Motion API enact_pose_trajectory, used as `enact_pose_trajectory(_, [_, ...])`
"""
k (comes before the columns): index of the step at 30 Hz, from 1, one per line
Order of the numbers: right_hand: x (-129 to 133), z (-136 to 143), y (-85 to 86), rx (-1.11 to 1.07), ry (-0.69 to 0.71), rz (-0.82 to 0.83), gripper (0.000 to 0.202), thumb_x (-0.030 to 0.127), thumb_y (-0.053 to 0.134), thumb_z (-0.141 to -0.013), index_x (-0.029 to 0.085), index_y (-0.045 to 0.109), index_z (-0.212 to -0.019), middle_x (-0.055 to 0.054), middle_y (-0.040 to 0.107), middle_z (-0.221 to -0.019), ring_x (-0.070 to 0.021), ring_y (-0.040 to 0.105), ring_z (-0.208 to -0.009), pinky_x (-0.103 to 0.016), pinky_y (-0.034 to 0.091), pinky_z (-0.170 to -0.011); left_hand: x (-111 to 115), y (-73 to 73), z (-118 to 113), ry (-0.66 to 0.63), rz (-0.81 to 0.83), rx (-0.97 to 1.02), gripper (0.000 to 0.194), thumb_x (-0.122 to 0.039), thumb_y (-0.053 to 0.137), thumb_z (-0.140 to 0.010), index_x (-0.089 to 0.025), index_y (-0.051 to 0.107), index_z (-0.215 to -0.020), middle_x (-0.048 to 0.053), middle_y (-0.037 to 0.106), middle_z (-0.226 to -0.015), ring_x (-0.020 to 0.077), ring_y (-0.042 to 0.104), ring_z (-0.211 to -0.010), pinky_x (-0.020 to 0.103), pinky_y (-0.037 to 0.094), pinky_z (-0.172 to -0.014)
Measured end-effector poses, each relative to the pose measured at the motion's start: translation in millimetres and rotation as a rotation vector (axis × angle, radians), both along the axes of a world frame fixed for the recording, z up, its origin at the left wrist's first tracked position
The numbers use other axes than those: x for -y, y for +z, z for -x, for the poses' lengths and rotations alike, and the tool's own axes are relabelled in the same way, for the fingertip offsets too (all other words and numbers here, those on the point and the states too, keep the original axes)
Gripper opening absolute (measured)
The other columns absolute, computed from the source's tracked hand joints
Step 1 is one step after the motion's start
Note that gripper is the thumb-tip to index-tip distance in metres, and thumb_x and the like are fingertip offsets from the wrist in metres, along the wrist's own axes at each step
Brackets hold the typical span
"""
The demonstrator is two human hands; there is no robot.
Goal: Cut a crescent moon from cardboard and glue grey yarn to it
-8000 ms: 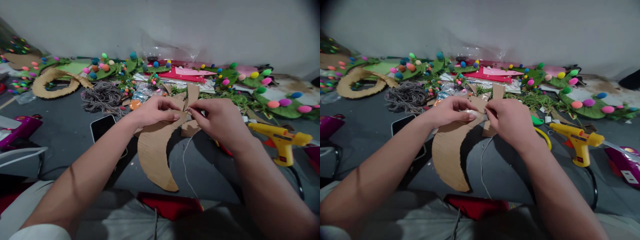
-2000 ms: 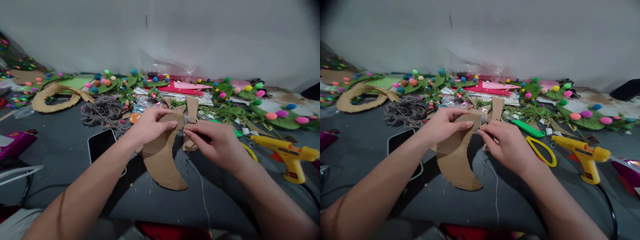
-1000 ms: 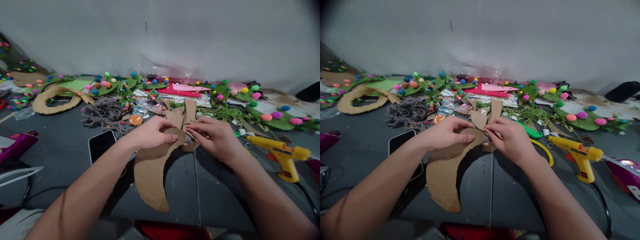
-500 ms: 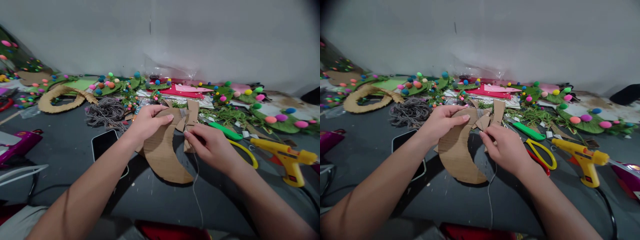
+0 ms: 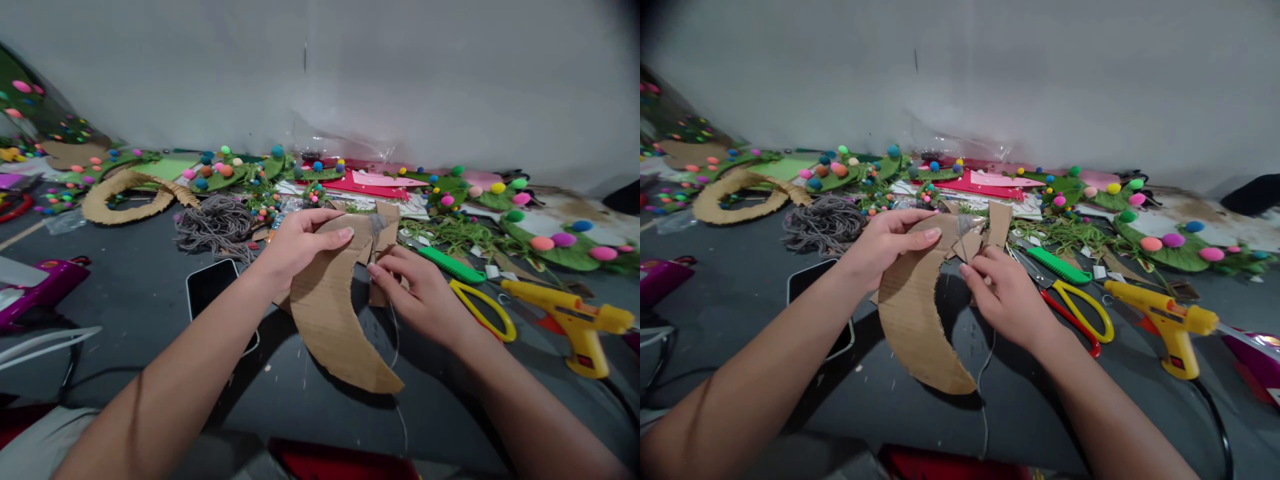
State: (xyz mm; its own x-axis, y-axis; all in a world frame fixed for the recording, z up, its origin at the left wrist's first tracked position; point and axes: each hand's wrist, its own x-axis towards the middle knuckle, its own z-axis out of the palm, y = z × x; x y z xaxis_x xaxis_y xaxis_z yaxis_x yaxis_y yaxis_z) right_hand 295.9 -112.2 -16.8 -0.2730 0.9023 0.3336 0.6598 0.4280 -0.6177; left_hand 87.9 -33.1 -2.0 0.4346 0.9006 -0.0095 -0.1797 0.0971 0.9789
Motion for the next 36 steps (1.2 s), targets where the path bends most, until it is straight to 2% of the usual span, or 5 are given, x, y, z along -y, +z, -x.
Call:
enact_pose_trajectory(8, [-9,-15,-1.4,-0.246,0.101,0.331,0.029,0.033,0.055,-0.101,0.018,0.069,-0.08,-0.005,0.07,-0.082,-0.0176,0.063,-0.078,-0.03,0.047,-0.075,3,10.5,7,-0.216,0.111,-0.021,0.038,-0.031,0.09,-0.07,-0.018,0.08,-0.105,0.006,0.079,-0.092,0.0186,0.071,-0.075,0.029,0.055,-0.071])
enact_pose_trajectory(14, [-17,-40,-13.8,-0.627,0.154,0.666,0.035,0.05,0.073,-0.089,0.018,0.065,-0.078,0.006,0.041,-0.058,-0.0085,0.034,-0.053,-0.024,0.029,-0.053,2,16.2,14,-0.415,0.016,-0.15,0.026,-0.024,0.086,-0.076,-0.018,0.081,-0.1,0.004,0.078,-0.091,0.0145,0.069,-0.076,0.024,0.053,-0.07])
enact_pose_trajectory(20, [-16,-34,-0.8,-0.801,0.059,0.911,0.033,0.038,0.081,-0.078,0.014,0.065,-0.065,0.003,0.046,-0.059,-0.0041,0.024,-0.049,-0.023,0.016,-0.048,2,14.9,11,-0.565,-0.048,-0.386,0.034,-0.032,0.084,-0.078,-0.017,0.078,-0.108,0.006,0.079,-0.099,0.0172,0.07,-0.083,0.025,0.052,-0.074])
enact_pose_trajectory(30, [-4,-15,12.6,-0.39,-0.094,0.518,0.035,0.045,0.064,-0.093,0.016,0.071,-0.074,0.004,0.042,-0.057,-0.0089,0.032,-0.054,-0.026,0.021,-0.051,4,14.1,5,-0.532,-0.393,-0.659,0.028,-0.026,0.073,-0.082,-0.018,0.079,-0.108,0.002,0.08,-0.099,0.0204,0.069,-0.089,0.028,0.049,-0.075])
enact_pose_trajectory(36, [1,-6,16.9,-0.282,-0.113,0.316,0.035,0.045,0.059,-0.098,0.018,0.072,-0.079,0.001,0.051,-0.062,-0.0118,0.038,-0.056,-0.029,0.027,-0.052,0,4.2,4,-0.313,-0.288,-0.499,0.024,-0.031,0.071,-0.086,-0.019,0.079,-0.104,0.004,0.079,-0.099,0.0196,0.069,-0.086,0.029,0.051,-0.072])
